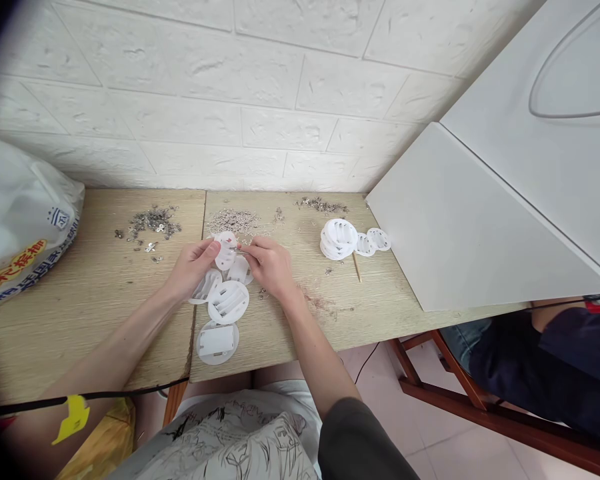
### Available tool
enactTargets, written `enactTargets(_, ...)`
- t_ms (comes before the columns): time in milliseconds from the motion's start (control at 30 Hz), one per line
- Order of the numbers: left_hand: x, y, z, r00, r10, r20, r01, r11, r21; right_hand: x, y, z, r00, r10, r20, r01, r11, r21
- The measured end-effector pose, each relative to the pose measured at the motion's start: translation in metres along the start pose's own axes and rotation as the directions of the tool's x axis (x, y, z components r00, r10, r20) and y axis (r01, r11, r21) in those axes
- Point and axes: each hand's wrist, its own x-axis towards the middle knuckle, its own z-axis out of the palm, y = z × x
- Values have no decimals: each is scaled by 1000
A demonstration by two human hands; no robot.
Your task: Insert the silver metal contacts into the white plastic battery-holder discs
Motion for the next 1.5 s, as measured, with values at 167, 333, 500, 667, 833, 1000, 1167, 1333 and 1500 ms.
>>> enactTargets(167, -1, 4, 3, 1000, 11, -9, -10, 998, 64, -1, 2, 2, 998, -65, -1, 64, 995, -79)
enactTargets(333, -2, 10, 7, 999, 25, 25, -28, 987, 161, -2, 4, 4, 994, -106, 34, 110, 978, -179)
enactTargets(500, -3, 7, 7, 999, 34, 9, -35, 976, 214, -1, 0, 4, 990, -125, 71, 139, 953, -269)
enactTargets(667, -4, 5, 9, 999, 44, 17, -47, 964, 263, 0, -3, 3, 986, -128, 103, 155, 934, -321)
enactTargets(833, -4, 8, 12, 999, 40, 21, -44, 956, 291, -1, 0, 4, 983, -136, 122, 169, 930, -325)
enactTargets(1000, -5, 7, 13, 993, 114, 35, -119, 909, 399, -1, 0, 5, 980, -140, 140, 178, 937, -302)
enactTargets(1167, -3, 11, 7, 994, 100, -47, -76, 929, 362, 1, -3, 9, 991, -100, 93, 118, 970, -213)
enactTargets(1333, 3, 8, -3, 995, -40, -94, 43, 999, 26, 1, -1, 8, 1000, 24, 6, -23, 998, -55)
enactTargets(1500, 5, 2, -5, 993, -61, -96, 58, 997, -41, -1, 2, 1, 988, 147, -38, -145, 988, 53)
